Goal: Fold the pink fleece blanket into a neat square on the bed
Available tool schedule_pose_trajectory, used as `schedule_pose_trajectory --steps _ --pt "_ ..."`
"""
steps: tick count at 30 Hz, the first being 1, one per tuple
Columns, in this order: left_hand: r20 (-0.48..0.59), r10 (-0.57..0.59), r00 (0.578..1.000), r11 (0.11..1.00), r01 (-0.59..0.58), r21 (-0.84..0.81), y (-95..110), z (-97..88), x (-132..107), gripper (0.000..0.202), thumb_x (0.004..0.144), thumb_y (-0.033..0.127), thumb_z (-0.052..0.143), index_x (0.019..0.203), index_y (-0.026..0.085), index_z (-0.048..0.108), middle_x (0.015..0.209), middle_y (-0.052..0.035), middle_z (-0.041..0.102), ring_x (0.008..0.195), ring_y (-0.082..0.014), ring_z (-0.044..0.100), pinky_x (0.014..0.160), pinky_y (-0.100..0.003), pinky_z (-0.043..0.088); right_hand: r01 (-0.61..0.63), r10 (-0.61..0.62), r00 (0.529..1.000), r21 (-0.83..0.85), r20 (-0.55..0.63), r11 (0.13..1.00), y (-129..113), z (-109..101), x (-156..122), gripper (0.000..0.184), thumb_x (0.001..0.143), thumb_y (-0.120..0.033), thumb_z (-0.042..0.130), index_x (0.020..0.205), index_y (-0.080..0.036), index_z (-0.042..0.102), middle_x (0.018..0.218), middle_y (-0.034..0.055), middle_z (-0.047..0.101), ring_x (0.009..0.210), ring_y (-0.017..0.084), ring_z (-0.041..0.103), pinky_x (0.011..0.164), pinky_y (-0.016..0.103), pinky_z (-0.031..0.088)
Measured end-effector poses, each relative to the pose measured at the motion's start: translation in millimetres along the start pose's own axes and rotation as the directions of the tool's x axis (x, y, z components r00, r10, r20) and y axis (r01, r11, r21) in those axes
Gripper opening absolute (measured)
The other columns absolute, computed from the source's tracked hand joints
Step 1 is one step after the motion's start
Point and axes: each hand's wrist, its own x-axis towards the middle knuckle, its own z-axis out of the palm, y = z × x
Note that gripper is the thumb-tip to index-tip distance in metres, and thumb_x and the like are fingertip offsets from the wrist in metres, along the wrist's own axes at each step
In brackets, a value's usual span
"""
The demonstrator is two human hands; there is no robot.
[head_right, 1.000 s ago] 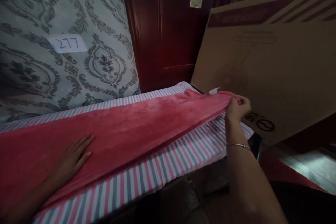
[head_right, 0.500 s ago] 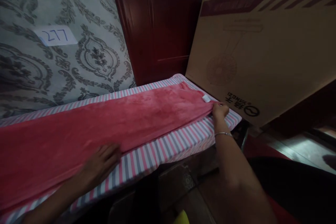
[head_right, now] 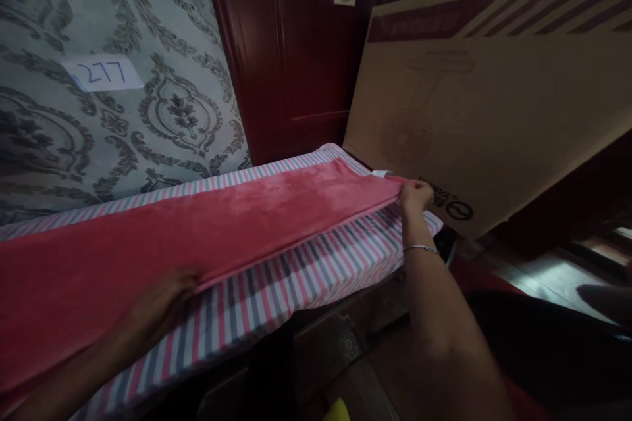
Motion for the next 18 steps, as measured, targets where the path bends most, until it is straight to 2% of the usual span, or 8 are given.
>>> schedule_pose_trajectory --steps 3,5,7,9,15,18 --pt "0.172 0.040 0.984 0.999 -0.040 -0.002 -1 15.8 -23 0.038 0.099 0.022 0.041 0.132 0.029 0.058 0.127 -0.0033 0.070 0.112 -0.0187 0.067 0.100 -0.035 0.053 -0.088 0.092 0.995 -0.153 0.023 0.984 19 -9 -29 0.028 0.069 -0.016 0.055 0.086 -0.004 0.074 0.071 0.0136 0.065 0.075 0.026 0.059 0.072 0.037 0.047" --pt "0.277 0.014 0.961 1.000 -0.012 -0.009 -2 25.8 -35 0.045 0.098 0.020 0.041 0.139 0.032 0.054 0.138 -0.0024 0.064 0.122 -0.0202 0.062 0.107 -0.038 0.050 -0.080 0.090 0.995 -0.197 0.042 0.977 29 -12 -43 0.030 0.069 -0.018 0.056 0.090 -0.006 0.074 0.075 0.0142 0.067 0.077 0.027 0.060 0.073 0.036 0.046" --pt "0.336 0.001 0.942 1.000 0.009 -0.029 -4 31.0 -40 0.047 0.097 0.020 0.042 0.140 0.033 0.055 0.142 -0.0019 0.061 0.127 -0.0215 0.060 0.109 -0.040 0.049 -0.061 0.076 0.995 -0.224 0.058 0.973 35 -12 -51 0.034 0.070 -0.021 0.056 0.096 -0.009 0.075 0.079 0.0134 0.068 0.078 0.026 0.059 0.074 0.035 0.046" --pt "0.329 -0.005 0.944 0.999 0.022 -0.046 -4 32.2 -38 0.044 0.097 0.021 0.043 0.137 0.031 0.057 0.138 -0.0025 0.064 0.122 -0.0216 0.063 0.106 -0.040 0.051 -0.050 0.067 0.996 -0.242 0.065 0.969 37 -11 -51 0.035 0.070 -0.022 0.056 0.098 -0.011 0.075 0.081 0.0132 0.069 0.079 0.026 0.059 0.074 0.035 0.045" --pt "0.157 -0.057 0.986 0.997 0.064 -0.041 5 28.0 -15 0.029 0.100 0.025 0.042 0.119 0.024 0.063 0.120 -0.0062 0.072 0.106 -0.0209 0.069 0.093 -0.040 0.058 -0.040 0.060 0.996 -0.250 0.072 0.967 29 -5 -31 0.030 0.071 -0.021 0.055 0.089 -0.009 0.075 0.078 0.0149 0.068 0.075 0.026 0.059 0.071 0.034 0.045" --pt "0.101 -0.048 0.994 0.997 0.053 -0.046 9 25.3 -10 0.023 0.098 0.023 0.044 0.110 0.025 0.063 0.115 -0.0053 0.072 0.102 -0.0193 0.069 0.090 -0.037 0.058 0.021 -0.011 0.998 -0.202 0.054 0.979 20 -5 -17 0.039 0.077 -0.022 0.048 0.103 -0.008 0.072 0.090 0.0140 0.070 0.078 0.023 0.058 0.072 0.032 0.044"
